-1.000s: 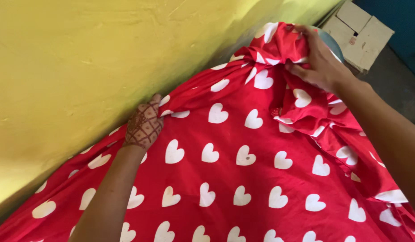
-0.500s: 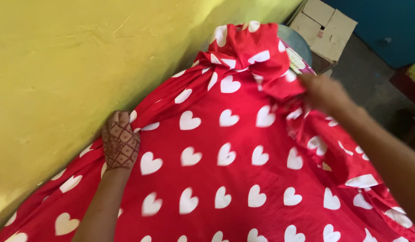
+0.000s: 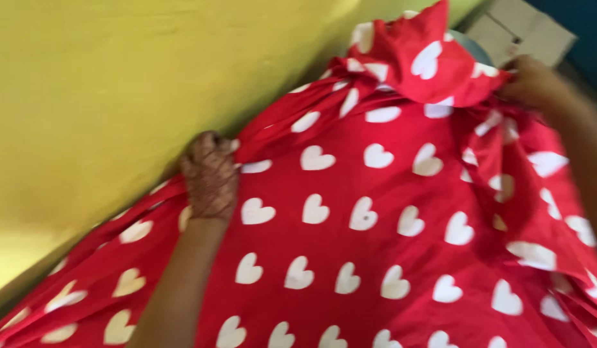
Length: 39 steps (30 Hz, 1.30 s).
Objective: The person spreads a red heart-patterned blanket across a bed, smoothing the fabric with their hands and tucking the edges under the mattress.
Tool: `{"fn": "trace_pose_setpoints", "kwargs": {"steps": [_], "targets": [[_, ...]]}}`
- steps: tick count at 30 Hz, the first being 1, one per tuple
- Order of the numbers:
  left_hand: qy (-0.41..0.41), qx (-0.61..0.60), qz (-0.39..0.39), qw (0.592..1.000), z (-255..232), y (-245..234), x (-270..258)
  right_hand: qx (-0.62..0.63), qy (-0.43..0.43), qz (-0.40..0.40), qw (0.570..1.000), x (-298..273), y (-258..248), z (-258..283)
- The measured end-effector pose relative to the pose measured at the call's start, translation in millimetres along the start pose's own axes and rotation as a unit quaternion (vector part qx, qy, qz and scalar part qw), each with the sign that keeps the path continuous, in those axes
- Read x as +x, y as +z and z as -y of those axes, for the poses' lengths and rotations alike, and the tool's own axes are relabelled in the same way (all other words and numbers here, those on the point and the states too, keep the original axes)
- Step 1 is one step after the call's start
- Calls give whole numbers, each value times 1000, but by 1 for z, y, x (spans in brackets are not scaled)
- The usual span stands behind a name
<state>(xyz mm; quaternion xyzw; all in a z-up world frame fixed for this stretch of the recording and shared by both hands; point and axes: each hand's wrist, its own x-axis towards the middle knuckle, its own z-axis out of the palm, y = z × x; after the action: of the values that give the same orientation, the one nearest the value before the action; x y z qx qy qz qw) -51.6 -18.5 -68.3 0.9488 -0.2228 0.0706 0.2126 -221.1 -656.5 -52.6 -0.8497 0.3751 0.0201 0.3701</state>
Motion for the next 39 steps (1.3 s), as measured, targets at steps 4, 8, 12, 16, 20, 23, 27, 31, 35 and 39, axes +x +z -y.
{"fn": "trace_pose_setpoints", "kwargs": {"steps": [4, 8, 12, 16, 20, 23, 27, 31, 35, 39], "targets": [[-56, 71, -35, 995, -19, 18, 19, -196, 3, 68, 978, -7, -2, 50], [-83, 224, 99, 966, -39, 26, 42, -400, -150, 97, 899, -75, 41, 157], [-214, 78, 149, 962, -30, 28, 45, -410, -208, 28, 887, -111, 96, 211], [-180, 58, 113, 975, -9, 1, 46, -326, -317, -109, 884, -101, 104, 205], [-76, 57, 94, 991, 6, -20, 36, -341, -359, -202, 845, -80, 116, 209], [93, 177, 105, 974, 8, -19, 22, -326, -363, -239, 839, -73, 123, 205], [16, -140, 158, 977, 5, -26, -4, -311, -366, -240, 844, -58, 138, 189], [62, -179, 207, 960, 12, -60, -8, -342, -371, -268, 821, -39, 143, 166], [16, -115, 241, 963, 8, -82, 1, -329, -353, -249, 840, -26, 150, 160], [-12, -39, 272, 961, -4, -80, 14, -426, -375, -320, 759, -30, 144, 167]]}}
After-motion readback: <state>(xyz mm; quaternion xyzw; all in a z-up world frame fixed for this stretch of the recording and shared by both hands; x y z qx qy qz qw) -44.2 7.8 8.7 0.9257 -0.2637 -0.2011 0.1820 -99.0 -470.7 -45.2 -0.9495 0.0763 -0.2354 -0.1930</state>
